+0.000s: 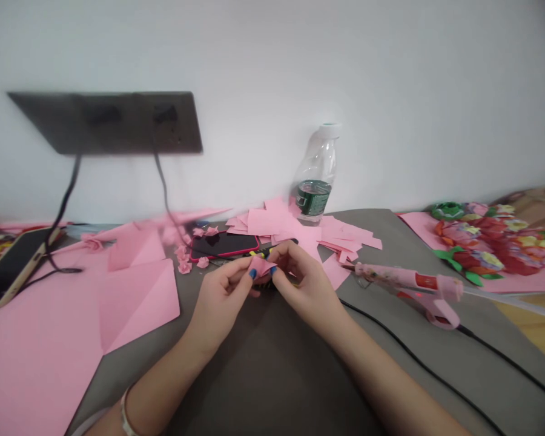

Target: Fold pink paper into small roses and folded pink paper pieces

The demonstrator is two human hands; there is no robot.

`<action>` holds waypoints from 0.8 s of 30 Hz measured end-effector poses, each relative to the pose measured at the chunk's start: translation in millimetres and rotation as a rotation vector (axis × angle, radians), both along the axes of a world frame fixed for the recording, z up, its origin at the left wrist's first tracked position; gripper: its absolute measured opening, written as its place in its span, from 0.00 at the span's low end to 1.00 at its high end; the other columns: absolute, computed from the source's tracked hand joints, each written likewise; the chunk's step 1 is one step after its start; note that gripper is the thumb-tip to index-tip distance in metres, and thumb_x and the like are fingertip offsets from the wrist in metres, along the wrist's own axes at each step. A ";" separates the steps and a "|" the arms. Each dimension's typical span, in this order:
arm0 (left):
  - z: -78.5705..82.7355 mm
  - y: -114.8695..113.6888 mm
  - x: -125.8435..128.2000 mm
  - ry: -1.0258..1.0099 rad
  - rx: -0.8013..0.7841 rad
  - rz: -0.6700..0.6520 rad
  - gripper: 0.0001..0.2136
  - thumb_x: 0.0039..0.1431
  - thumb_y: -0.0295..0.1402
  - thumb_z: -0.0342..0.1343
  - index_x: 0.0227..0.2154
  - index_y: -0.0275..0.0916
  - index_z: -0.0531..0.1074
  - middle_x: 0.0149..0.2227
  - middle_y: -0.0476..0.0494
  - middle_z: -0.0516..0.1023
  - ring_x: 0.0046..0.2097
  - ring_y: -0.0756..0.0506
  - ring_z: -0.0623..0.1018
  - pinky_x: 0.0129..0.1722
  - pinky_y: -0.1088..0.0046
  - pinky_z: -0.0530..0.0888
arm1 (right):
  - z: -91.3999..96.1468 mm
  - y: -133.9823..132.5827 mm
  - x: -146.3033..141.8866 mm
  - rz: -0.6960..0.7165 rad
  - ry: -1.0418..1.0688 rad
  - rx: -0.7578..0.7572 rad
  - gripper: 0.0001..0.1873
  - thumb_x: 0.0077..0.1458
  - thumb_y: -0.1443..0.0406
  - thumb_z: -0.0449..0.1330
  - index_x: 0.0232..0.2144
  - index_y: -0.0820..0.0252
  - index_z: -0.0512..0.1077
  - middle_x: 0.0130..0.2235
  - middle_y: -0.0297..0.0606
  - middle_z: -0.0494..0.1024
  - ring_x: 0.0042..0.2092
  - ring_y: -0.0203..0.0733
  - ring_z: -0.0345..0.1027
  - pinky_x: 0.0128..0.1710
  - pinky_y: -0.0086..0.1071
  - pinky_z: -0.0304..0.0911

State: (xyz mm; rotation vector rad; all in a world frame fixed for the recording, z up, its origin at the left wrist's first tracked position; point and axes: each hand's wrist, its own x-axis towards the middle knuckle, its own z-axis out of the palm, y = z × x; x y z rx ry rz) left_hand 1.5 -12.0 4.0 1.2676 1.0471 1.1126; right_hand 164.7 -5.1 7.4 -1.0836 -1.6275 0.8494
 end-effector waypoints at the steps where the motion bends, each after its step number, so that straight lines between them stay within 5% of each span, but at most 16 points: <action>1: 0.6 -0.6 0.5 0.004 0.008 -0.005 0.15 0.61 0.40 0.60 0.48 0.39 0.80 0.45 0.42 0.85 0.44 0.41 0.84 0.36 0.72 0.83 | -0.6 -0.7 -0.5 -0.029 -0.025 0.016 0.07 0.50 0.72 0.53 0.33 0.55 0.65 0.31 0.32 0.69 0.31 0.37 0.64 0.31 0.31 0.61; 13: -5.6 0.8 0.8 -0.086 -0.033 -0.018 0.17 0.60 0.41 0.63 0.49 0.39 0.79 0.46 0.41 0.85 0.43 0.43 0.85 0.36 0.75 0.82 | -2.7 -0.9 -2.4 -0.130 -0.232 0.295 0.09 0.53 0.76 0.53 0.31 0.56 0.64 0.33 0.34 0.68 0.33 0.37 0.63 0.32 0.29 0.61; 24: -4.9 1.2 2.2 -0.090 -0.053 -0.028 0.18 0.59 0.42 0.63 0.49 0.38 0.79 0.45 0.40 0.85 0.44 0.42 0.85 0.36 0.76 0.82 | -6.9 -2.1 -1.5 -0.121 -0.256 0.280 0.10 0.56 0.75 0.52 0.29 0.55 0.61 0.33 0.35 0.69 0.34 0.39 0.66 0.32 0.30 0.65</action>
